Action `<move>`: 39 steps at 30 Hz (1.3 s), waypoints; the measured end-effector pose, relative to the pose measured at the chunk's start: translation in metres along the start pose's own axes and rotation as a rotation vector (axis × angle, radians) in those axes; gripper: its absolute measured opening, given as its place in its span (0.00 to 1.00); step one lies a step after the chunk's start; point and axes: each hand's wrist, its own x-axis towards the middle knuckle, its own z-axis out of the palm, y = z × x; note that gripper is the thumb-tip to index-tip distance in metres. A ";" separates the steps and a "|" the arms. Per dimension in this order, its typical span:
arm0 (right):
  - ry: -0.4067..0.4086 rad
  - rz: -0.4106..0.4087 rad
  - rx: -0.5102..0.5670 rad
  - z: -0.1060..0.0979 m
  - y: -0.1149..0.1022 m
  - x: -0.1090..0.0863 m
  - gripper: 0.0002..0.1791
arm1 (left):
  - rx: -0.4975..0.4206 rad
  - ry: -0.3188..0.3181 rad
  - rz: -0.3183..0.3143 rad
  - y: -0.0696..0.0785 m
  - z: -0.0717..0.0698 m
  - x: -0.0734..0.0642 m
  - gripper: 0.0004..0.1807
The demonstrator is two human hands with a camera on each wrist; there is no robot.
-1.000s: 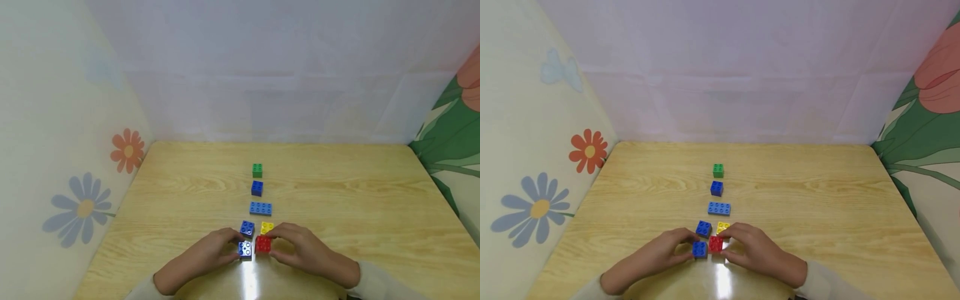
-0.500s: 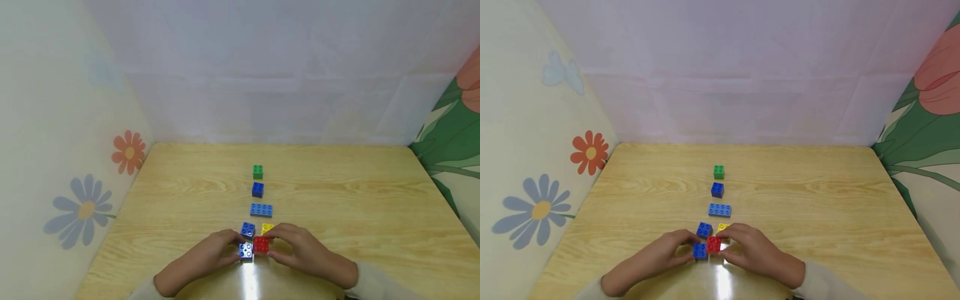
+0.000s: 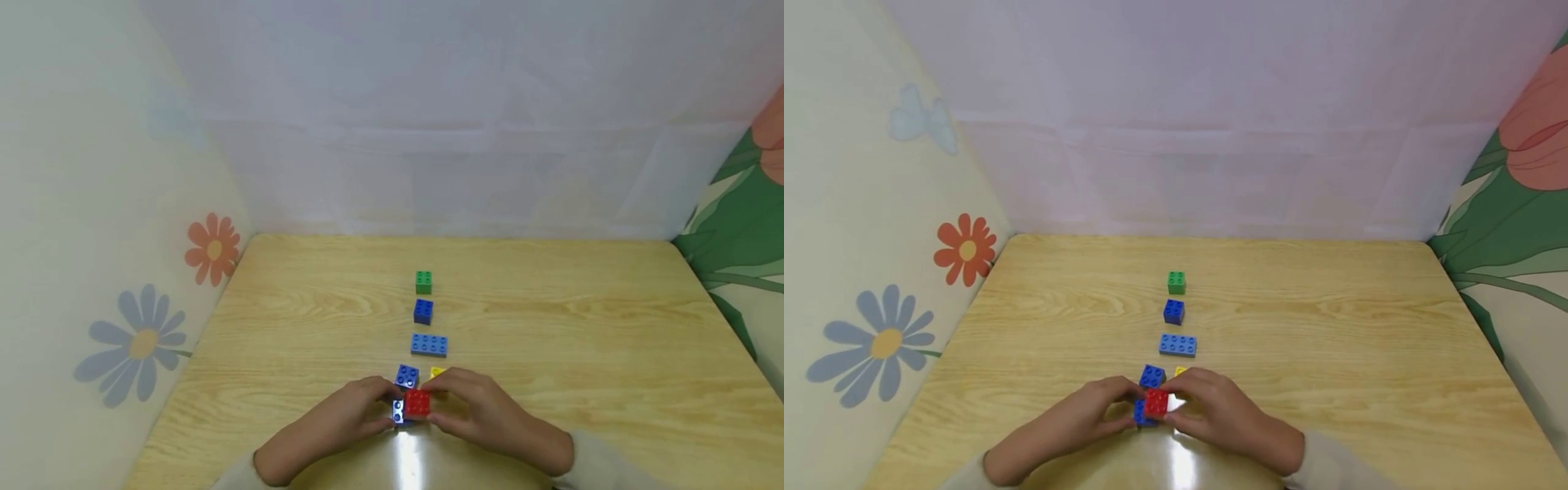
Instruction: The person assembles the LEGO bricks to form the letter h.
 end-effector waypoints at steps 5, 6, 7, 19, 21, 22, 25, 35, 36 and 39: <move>-0.019 -0.011 0.008 0.004 -0.001 0.002 0.20 | 0.005 0.014 0.017 0.000 0.001 0.000 0.18; -0.023 -0.007 0.012 0.005 -0.001 0.002 0.20 | 0.006 0.015 0.021 0.000 0.001 0.000 0.18; -0.025 -0.006 0.014 0.005 -0.001 0.002 0.20 | 0.007 0.018 0.025 0.000 0.001 0.000 0.18; -0.033 0.014 -0.023 0.010 0.000 0.002 0.19 | 0.012 0.022 0.022 -0.001 0.001 0.000 0.20; -0.035 0.012 -0.022 0.010 -0.001 0.002 0.18 | 0.012 0.019 0.018 0.000 0.001 0.000 0.20; -0.035 0.010 -0.021 0.011 -0.001 0.003 0.18 | 0.012 0.018 0.017 0.000 0.001 0.000 0.20; -0.037 0.005 -0.019 0.011 0.000 0.003 0.18 | 0.015 0.018 0.014 0.000 0.001 0.000 0.20; -0.039 -0.012 -0.042 0.014 0.001 0.003 0.19 | 0.023 0.013 0.000 -0.001 0.003 0.000 0.19; -0.035 -0.019 -0.045 0.014 0.001 0.003 0.19 | 0.024 0.012 -0.001 -0.001 0.003 0.000 0.19; -0.024 -0.048 -0.062 0.014 0.001 0.004 0.19 | 0.027 0.015 0.007 -0.001 0.003 0.000 0.19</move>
